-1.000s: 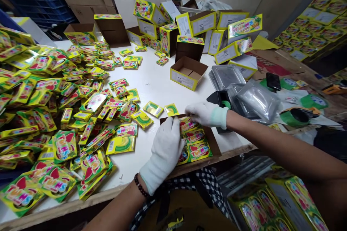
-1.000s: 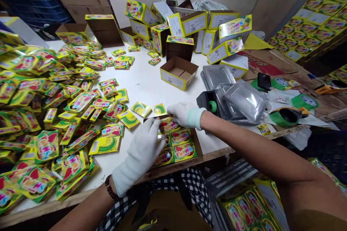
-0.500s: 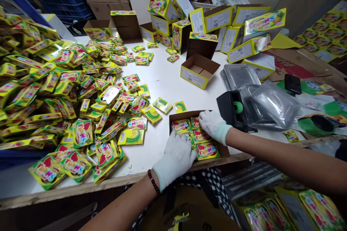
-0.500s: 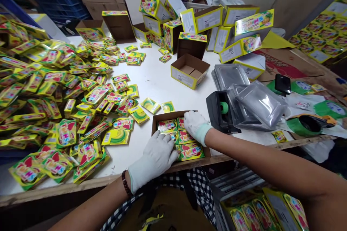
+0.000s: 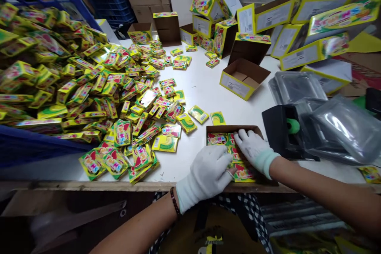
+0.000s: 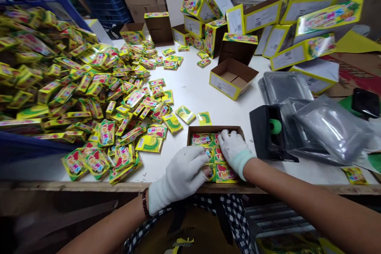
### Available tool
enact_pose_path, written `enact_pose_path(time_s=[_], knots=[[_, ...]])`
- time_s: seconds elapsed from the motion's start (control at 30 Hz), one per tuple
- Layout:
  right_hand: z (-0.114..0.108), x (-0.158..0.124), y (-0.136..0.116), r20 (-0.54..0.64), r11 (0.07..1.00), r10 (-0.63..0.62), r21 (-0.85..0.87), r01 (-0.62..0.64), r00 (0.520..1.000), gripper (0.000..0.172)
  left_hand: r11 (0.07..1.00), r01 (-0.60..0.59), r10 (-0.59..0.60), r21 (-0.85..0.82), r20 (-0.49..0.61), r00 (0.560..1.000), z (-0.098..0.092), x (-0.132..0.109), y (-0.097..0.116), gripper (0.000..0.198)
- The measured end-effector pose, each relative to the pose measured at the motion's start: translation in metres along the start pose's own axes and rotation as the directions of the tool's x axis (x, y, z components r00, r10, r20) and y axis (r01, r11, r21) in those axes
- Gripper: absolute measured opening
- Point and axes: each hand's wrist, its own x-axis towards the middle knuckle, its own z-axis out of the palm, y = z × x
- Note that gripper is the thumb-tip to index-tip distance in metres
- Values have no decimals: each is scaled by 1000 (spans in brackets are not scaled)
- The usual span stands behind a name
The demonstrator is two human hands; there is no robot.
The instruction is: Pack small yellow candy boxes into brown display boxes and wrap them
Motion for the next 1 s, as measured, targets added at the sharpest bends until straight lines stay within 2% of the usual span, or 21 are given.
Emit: enact_pose_path(time_s=[0.03, 0.1, 0.17, 0.23, 0.27, 0.33, 0.43, 0.57, 0.73, 0.93, 1.0], knots=[[1, 1, -3, 13, 1000, 14, 9, -14, 1000, 56, 998, 61, -60, 12, -49, 997, -6, -7, -10, 24], [2, 3, -9, 42, 1000, 22, 21, -23, 999, 57, 962, 250, -244, 112, -64, 968, -21, -25, -35, 21], [1, 6, -11, 69, 1000, 20, 21, -21, 997, 57, 866, 425, -441, 262, 5, 897, -37, -42, -65, 17], [-3, 6, -7, 97, 999, 4, 47, -9, 995, 56, 798, 470, -543, 377, 114, 832, -48, -55, -91, 18], [-5, 6, -4, 108, 997, -15, 78, 7, 994, 55, 793, 452, -549, 409, 158, 821, -51, -59, -102, 22], [-10, 4, 4, 118, 988, -57, 147, 40, 991, 55, 798, 397, -522, 453, 190, 832, -51, -63, -115, 35], [-15, 0, 9, 134, 981, -56, 193, 29, 989, 56, 772, 359, -506, 525, 165, 846, -47, -62, -118, 52], [-17, -4, -1, 156, 980, -2, 199, -30, 988, 53, 757, 355, -519, 548, 174, 837, -42, -60, -115, 53], [-15, -4, -6, 140, 961, 123, 229, -153, 983, 52, 748, 396, -528, 532, 117, 841, -34, -68, -127, 50], [-8, 2, 2, 200, 962, 56, 252, -107, 978, 64, 744, 454, -573, 490, 121, 810, -32, -71, -132, 64], [0, 0, -6, 209, 966, 48, 240, -99, 977, 69, 789, 430, -532, 439, 138, 836, -32, -71, -129, 67]])
